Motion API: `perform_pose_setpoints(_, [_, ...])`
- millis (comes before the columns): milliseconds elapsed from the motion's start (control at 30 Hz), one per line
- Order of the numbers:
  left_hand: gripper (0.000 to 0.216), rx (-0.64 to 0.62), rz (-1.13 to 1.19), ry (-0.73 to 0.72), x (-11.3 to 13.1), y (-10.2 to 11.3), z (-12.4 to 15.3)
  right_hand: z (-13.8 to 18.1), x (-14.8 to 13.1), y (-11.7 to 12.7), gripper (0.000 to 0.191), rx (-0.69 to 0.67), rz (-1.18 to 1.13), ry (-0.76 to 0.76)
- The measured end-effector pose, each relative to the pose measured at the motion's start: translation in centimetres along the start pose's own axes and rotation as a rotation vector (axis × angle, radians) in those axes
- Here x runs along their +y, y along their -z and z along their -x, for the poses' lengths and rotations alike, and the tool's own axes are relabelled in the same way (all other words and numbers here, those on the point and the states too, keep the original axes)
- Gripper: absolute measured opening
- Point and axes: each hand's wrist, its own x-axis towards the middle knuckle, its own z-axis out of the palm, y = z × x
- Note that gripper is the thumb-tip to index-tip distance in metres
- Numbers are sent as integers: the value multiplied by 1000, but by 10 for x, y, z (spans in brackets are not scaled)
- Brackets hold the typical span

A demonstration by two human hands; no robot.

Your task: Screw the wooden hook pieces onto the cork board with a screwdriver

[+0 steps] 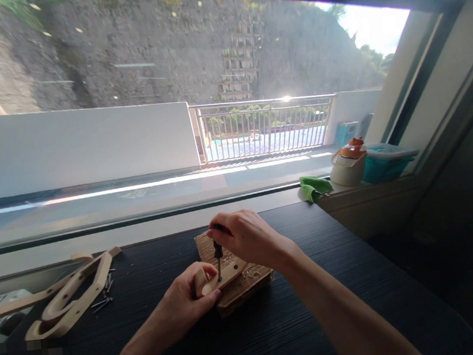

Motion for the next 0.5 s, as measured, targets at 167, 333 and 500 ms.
perform_pose_setpoints(167, [26,-22,19,30,0,0,-1,5,-12,0,29,-13,-49,35])
perform_pose_setpoints(333, [28,-23,21,30,0,0,-3,2,-6,-2,29,10,-41,31])
perform_pose_setpoints(500, [27,-15,17,33,1,0,-1,-1,2,-3,35,26,-11,-57])
